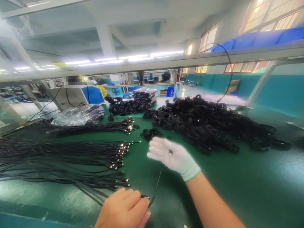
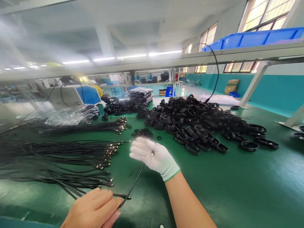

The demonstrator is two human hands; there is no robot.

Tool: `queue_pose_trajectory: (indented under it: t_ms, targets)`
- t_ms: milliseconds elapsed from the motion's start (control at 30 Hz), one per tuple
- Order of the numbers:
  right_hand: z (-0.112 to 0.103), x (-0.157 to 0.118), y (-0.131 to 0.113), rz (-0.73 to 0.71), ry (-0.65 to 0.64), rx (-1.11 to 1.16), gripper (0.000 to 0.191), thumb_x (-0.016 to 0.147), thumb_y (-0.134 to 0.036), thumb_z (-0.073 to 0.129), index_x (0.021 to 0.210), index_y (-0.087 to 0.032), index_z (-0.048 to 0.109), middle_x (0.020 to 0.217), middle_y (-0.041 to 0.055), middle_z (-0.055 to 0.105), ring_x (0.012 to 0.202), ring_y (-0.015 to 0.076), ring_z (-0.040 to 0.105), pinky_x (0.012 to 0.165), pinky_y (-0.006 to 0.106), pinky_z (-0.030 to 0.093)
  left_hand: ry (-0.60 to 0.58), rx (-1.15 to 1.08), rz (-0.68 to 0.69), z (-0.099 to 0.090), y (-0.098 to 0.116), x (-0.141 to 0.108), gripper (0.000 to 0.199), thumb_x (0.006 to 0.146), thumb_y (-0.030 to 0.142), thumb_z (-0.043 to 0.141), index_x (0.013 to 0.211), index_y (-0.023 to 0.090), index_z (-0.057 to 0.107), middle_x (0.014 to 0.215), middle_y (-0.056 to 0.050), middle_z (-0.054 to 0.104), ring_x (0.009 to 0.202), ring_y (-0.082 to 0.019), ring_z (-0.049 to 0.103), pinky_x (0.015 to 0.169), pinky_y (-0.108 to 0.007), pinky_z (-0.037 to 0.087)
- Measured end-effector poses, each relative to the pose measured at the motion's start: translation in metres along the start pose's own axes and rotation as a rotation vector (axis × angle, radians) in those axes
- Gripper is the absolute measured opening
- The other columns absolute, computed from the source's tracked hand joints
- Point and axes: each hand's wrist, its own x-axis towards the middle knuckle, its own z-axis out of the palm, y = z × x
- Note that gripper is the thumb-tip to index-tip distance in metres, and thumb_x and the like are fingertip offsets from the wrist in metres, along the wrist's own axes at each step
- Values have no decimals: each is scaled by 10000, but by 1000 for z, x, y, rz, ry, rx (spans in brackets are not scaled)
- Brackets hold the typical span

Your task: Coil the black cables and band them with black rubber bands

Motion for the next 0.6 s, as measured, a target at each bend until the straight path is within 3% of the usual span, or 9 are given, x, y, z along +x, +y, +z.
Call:
queue_pose_trajectory:
  t_ms: [133, 233, 467, 600]
  targets:
    - [4, -4, 22, 260, -182, -121, 368, 863, -322, 560, 1146, -87, 550, 1048, 160, 653, 975, 283, 634, 948, 580, 362, -38, -131, -150, -40, -25, 41, 198, 897, 280, 460, 842, 241, 646, 689, 14, 595, 629, -132, 534, 583, -248, 366]
    - [15, -9, 34, 402, -318, -142, 492, 813, -388, 623, 1179, -75, 526, 1100, 207, 621, 1021, 313, 613, 941, 576, 359, -122, -283, -251, -49, -49, 70, 157, 870, 271, 525, 793, 236, 657, 764, 32, 627, 710, -111, 563, 640, -214, 384]
    - [25, -10, 49, 433, -326, -78, 536, 771, -367, 675, 1170, -43, 524, 1026, 212, 636, 1010, 330, 610, 878, 589, 397, -135, -474, -340, -24, -66, 92, 138, 826, 250, 551, 747, 204, 654, 771, 26, 630, 705, -115, 551, 644, -213, 395]
    - [27, -9, 50, 395, -316, 42, 373, 760, -334, 689, 1016, -96, 560, 811, 62, 618, 804, 233, 641, 861, 601, 401, -181, -635, -424, 2, -72, 88, 155, 819, 254, 531, 741, 180, 643, 735, 28, 629, 696, -126, 549, 627, -210, 408]
